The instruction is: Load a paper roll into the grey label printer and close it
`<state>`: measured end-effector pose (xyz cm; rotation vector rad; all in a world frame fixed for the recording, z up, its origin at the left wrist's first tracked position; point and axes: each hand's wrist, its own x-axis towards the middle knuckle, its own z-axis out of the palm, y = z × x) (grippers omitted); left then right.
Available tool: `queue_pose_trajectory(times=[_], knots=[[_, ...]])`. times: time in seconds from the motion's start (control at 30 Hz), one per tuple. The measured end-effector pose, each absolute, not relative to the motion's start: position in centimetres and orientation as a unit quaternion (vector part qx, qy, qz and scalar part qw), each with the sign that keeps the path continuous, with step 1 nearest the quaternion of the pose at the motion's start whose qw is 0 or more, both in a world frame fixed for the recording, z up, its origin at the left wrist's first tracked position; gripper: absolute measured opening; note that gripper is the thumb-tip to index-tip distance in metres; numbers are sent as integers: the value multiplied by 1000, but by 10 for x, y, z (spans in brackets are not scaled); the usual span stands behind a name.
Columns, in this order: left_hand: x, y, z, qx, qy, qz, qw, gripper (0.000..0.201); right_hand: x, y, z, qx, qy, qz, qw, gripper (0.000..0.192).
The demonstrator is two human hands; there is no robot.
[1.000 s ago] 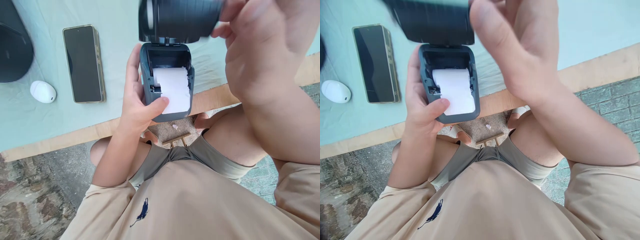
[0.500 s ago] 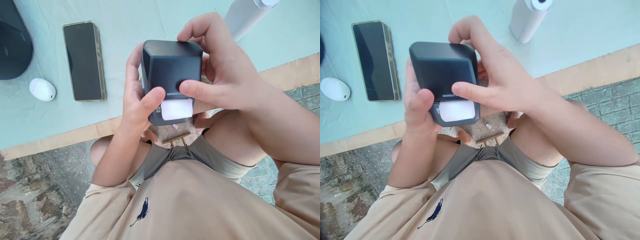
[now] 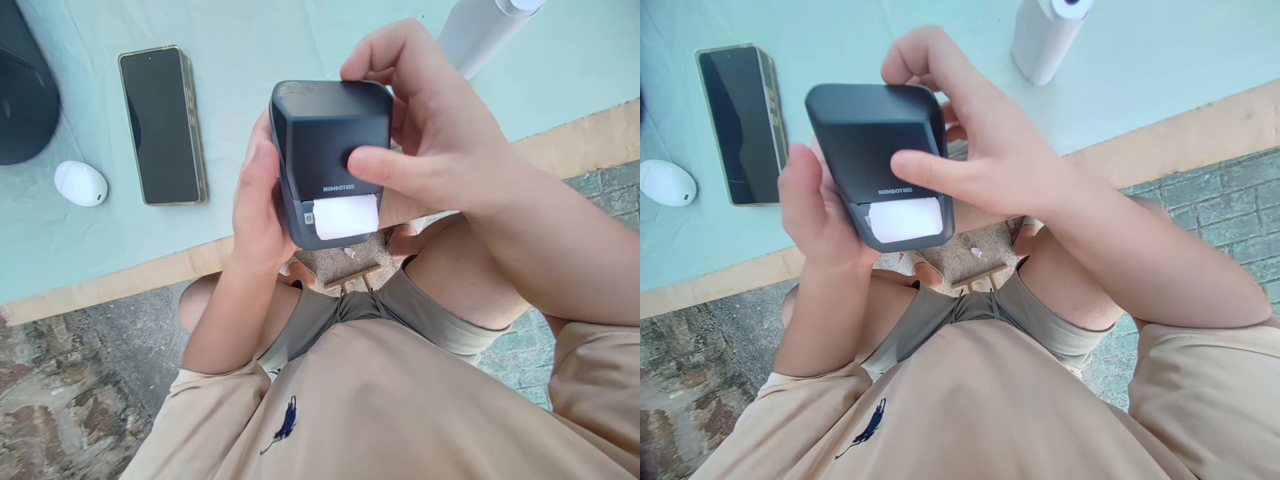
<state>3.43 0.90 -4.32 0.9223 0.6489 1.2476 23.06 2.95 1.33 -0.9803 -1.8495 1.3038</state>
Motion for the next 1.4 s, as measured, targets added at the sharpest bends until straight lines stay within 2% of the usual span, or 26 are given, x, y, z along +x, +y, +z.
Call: queue_pose_trajectory(times=[0.17,0.3,0.43,0.63,0.87,1.07,1.27,1.33,1.4], knots=[[36,8,-41,412,311,554,653,38,235,23,19,-414,-752,358,367,24],[34,10,-47,438,320,556,629,44,237,22,17,-346,-782,368,365,35],[33,11,-46,439,346,542,627,46,239,27,11,-302,-815,372,326,49],[32,9,-41,428,312,545,650,46,239,28,13,-296,-808,389,329,48],[30,10,-41,411,323,540,660,38,241,26,17,-316,-815,383,299,49],[26,14,-46,416,312,529,671,32,240,29,16,-300,-820,373,314,51],[34,9,-30,362,293,543,698,32,241,18,26,-436,-804,219,340,56],[35,8,-30,371,275,530,711,35,239,13,32,-512,-752,209,358,58],[34,8,-34,377,282,521,712,40,235,9,38,-564,-700,236,370,49]])
